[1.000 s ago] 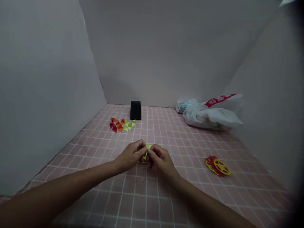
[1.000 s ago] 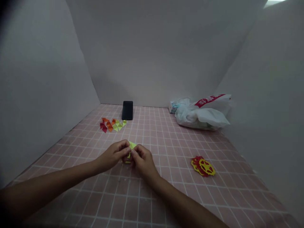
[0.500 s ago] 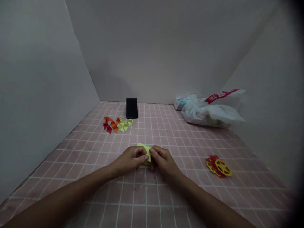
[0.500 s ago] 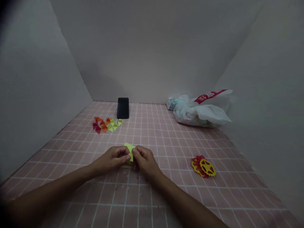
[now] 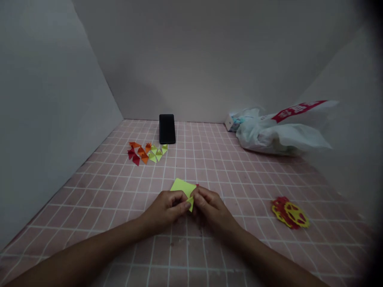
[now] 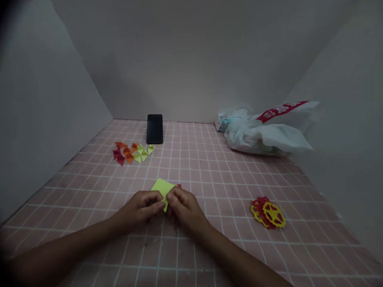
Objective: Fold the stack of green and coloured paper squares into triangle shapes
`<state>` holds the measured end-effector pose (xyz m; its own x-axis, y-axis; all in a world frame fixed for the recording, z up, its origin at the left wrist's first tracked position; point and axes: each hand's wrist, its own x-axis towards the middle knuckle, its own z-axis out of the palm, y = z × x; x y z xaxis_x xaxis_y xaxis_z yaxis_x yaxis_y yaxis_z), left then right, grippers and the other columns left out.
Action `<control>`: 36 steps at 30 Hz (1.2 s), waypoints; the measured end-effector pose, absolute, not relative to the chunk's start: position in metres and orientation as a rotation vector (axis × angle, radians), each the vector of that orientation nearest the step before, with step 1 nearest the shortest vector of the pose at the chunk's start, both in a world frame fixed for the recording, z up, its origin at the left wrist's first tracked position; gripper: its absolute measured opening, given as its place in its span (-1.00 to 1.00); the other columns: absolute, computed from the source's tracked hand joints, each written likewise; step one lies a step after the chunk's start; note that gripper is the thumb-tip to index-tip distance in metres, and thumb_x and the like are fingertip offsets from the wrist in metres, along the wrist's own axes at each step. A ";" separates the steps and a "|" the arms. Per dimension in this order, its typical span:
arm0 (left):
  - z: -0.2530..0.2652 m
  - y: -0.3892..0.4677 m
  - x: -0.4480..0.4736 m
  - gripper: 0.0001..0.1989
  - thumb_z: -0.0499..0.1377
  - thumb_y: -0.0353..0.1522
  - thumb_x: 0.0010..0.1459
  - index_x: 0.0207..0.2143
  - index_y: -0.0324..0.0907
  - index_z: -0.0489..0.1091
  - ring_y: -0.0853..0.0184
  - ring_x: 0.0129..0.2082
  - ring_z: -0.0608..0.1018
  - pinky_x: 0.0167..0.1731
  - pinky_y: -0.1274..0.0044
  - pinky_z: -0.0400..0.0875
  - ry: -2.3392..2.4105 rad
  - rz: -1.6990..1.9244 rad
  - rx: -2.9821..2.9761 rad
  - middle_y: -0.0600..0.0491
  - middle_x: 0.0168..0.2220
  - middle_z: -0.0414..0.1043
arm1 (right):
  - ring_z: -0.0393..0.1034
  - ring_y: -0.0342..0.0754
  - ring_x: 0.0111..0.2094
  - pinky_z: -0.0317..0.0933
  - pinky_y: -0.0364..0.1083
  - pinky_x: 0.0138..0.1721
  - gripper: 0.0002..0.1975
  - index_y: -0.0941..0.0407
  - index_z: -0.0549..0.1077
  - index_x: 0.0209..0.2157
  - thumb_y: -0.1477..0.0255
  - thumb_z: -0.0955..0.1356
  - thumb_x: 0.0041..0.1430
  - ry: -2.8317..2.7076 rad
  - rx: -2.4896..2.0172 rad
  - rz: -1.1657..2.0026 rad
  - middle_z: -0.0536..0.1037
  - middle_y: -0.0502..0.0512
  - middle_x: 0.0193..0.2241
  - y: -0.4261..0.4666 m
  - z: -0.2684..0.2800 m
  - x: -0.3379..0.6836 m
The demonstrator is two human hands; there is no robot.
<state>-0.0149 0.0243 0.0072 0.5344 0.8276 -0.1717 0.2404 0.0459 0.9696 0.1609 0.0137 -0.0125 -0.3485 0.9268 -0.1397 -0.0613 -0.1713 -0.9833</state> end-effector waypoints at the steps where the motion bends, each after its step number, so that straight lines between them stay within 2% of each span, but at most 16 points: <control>1: 0.007 0.024 -0.015 -0.74 0.09 -0.27 0.18 -0.51 -0.22 0.30 0.48 -0.63 0.23 -0.59 0.63 0.10 0.979 0.580 1.539 0.21 -0.64 0.17 | 0.13 -0.24 -0.70 0.02 -0.23 -0.67 -0.66 0.12 0.30 -0.49 0.16 0.32 0.19 -1.316 -1.056 1.647 0.30 -0.11 -0.66 0.013 -0.012 0.162; 5: 0.008 0.024 -0.013 -0.76 0.11 -0.31 0.17 -0.52 -0.23 0.33 0.48 -0.61 0.21 -0.58 0.62 0.07 0.987 0.555 1.591 0.21 -0.64 0.16 | 0.14 -0.24 -0.69 0.01 -0.24 -0.66 -0.68 0.14 0.31 -0.54 0.24 0.34 0.19 -1.401 -1.119 1.575 0.32 -0.09 -0.67 0.011 -0.007 0.165; 10: 0.012 0.023 -0.014 -0.75 0.08 -0.32 0.20 -0.53 -0.22 0.31 0.47 -0.59 0.26 -0.54 0.62 0.12 0.974 0.604 1.628 0.19 -0.62 0.20 | 0.16 -0.23 -0.69 0.03 -0.23 -0.65 -0.59 0.14 0.30 -0.54 0.15 0.24 0.27 -1.255 -1.129 1.628 0.31 -0.08 -0.68 0.008 -0.007 0.163; 14: 0.013 0.022 -0.015 -0.73 0.09 -0.32 0.21 -0.54 -0.23 0.30 0.46 -0.56 0.26 -0.51 0.61 0.12 0.993 0.613 1.685 0.18 -0.60 0.22 | 0.14 -0.25 -0.67 0.01 -0.25 -0.64 -0.69 0.12 0.30 -0.45 0.17 0.35 0.18 -1.180 -1.013 1.759 0.33 -0.11 -0.64 0.007 -0.009 0.163; 18: 0.014 0.022 -0.015 -0.74 0.10 -0.32 0.19 -0.54 -0.24 0.34 0.47 -0.58 0.25 -0.53 0.62 0.11 0.959 0.594 1.693 0.19 -0.62 0.20 | 0.15 -0.24 -0.66 0.02 -0.24 -0.64 -0.70 0.14 0.31 -0.51 0.25 0.34 0.20 -1.354 -1.106 1.609 0.33 -0.08 -0.65 0.005 -0.007 0.165; 24: 0.013 0.015 -0.012 -0.70 0.11 -0.24 0.19 -0.54 -0.22 0.30 0.48 -0.67 0.29 -0.62 0.64 0.14 0.980 0.616 1.381 0.19 -0.66 0.22 | 0.18 -0.20 -0.63 0.06 -0.20 -0.61 -0.64 0.12 0.27 -0.49 0.20 0.19 0.32 -1.327 -1.091 1.595 0.32 -0.06 -0.63 0.001 -0.004 0.163; 28: 0.010 0.015 -0.011 -0.72 0.11 -0.24 0.19 -0.51 -0.21 0.28 0.48 -0.63 0.30 -0.57 0.63 0.18 1.032 0.705 1.259 0.19 -0.64 0.23 | 0.11 -0.20 -0.56 0.01 -0.19 -0.53 -0.72 0.13 0.27 -0.53 0.33 0.33 0.19 -1.579 -1.117 1.399 0.25 -0.09 -0.60 0.004 -0.004 0.163; 31: 0.009 0.017 -0.011 -0.73 0.12 -0.24 0.19 -0.50 -0.21 0.27 0.46 -0.59 0.32 -0.53 0.62 0.20 1.033 0.729 1.303 0.18 -0.59 0.24 | 0.10 -0.20 -0.57 0.00 -0.19 -0.53 -0.71 0.13 0.26 -0.57 0.38 0.29 0.22 -1.624 -1.137 1.401 0.25 -0.09 -0.62 0.005 -0.003 0.164; 36: 0.011 0.018 -0.013 -0.71 0.11 -0.24 0.19 -0.52 -0.21 0.27 0.45 -0.56 0.30 -0.52 0.60 0.18 1.016 0.692 1.385 0.17 -0.58 0.22 | 0.10 -0.20 -0.57 -0.01 -0.19 -0.54 -0.71 0.13 0.26 -0.55 0.35 0.28 0.23 -1.640 -1.111 1.373 0.25 -0.09 -0.62 0.005 -0.003 0.167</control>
